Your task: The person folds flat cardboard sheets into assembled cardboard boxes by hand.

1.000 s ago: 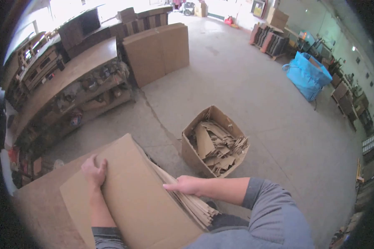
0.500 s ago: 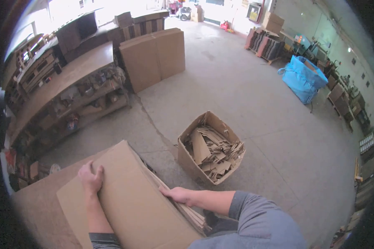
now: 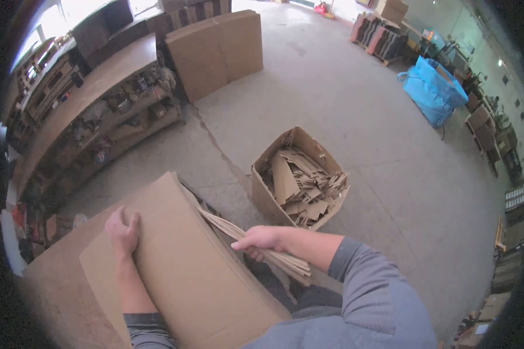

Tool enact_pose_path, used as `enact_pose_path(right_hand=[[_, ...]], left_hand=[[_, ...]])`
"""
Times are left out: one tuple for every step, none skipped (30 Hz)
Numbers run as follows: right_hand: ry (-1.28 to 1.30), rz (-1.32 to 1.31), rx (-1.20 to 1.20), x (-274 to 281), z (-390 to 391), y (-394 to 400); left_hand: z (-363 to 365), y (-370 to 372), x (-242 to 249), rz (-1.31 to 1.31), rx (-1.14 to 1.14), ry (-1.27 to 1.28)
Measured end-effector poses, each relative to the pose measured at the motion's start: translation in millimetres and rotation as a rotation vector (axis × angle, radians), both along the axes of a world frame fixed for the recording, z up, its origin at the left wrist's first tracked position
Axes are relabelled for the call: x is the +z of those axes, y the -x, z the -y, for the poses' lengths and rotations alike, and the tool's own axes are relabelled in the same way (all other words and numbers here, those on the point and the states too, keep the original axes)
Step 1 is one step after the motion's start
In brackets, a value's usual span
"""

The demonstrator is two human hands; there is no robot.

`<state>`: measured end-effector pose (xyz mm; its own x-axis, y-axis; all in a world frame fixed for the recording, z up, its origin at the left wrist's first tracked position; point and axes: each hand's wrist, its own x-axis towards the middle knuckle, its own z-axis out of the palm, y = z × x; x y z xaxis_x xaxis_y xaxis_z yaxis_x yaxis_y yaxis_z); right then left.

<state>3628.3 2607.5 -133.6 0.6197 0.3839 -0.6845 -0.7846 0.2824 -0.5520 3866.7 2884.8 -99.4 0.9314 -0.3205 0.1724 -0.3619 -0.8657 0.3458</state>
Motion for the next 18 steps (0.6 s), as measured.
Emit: enact_pose_path(right_hand=[[0.078, -0.01, 0.024, 4, 3, -2], [0.155, -0.019, 0.049, 9, 6, -4], [0.217, -0.001, 0.088, 11, 9, -6], [0.35, 0.039, 0.177, 13, 12, -7], [0.481, 0.08, 0.269, 14, 15, -9], [0.533, 0.139, 0.272, -6, 21, -7], [0.654, 0.263, 0.282, -25, 29, -6], [0.781, 0.386, 0.289, -43, 39, -4], [0.814, 0.387, 0.303, -58, 40, 1], [0.88, 0.399, 0.334, -72, 41, 7], [0.945, 0.413, 0.373, -86, 42, 11], [0.955, 0.34, 0.369, -99, 44, 29], [0.971, 0.198, 0.359, -112, 47, 46], [0.986, 0.054, 0.352, -125, 51, 64], [0.997, 0.037, 0.294, -135, 57, 79], [1.002, 0.005, 0.161, -147, 60, 98], [0.998, -0.03, 0.024, -158, 59, 120], [1.015, -0.071, -0.054, -146, 67, 115]], left_hand=[[1, 0, 1, 0.001, -0.008, 0.005], [2, 0, 2, 0.003, -0.016, 0.011], [2, -1, 2, -0.008, -0.013, -0.006], [2, -1, 3, -0.028, 0.004, -0.029], [1, -1, 3, -0.047, 0.024, -0.053], [0, -2, 2, -0.04, 0.021, -0.07], [-1, -3, 2, -0.022, 0.02, -0.085], [0, -4, 0, -0.005, 0.016, -0.093], [-1, -5, -3, -0.002, 0.013, -0.091], [0, -7, -5, 0.01, 0.013, -0.088], [-3, -9, -8, 0.023, 0.021, -0.084], [-1, -7, -4, 0.016, 0.025, -0.085], [0, -6, 0, 0.005, 0.033, -0.09], [0, -4, 1, -0.01, 0.044, -0.093], [-1, -6, -2, -0.008, 0.048, -0.079], [-2, -7, -5, 0.004, 0.041, -0.068], [-3, -8, -7, 0.015, 0.029, -0.064], [0, -4, -5, -0.007, 0.033, -0.057]])
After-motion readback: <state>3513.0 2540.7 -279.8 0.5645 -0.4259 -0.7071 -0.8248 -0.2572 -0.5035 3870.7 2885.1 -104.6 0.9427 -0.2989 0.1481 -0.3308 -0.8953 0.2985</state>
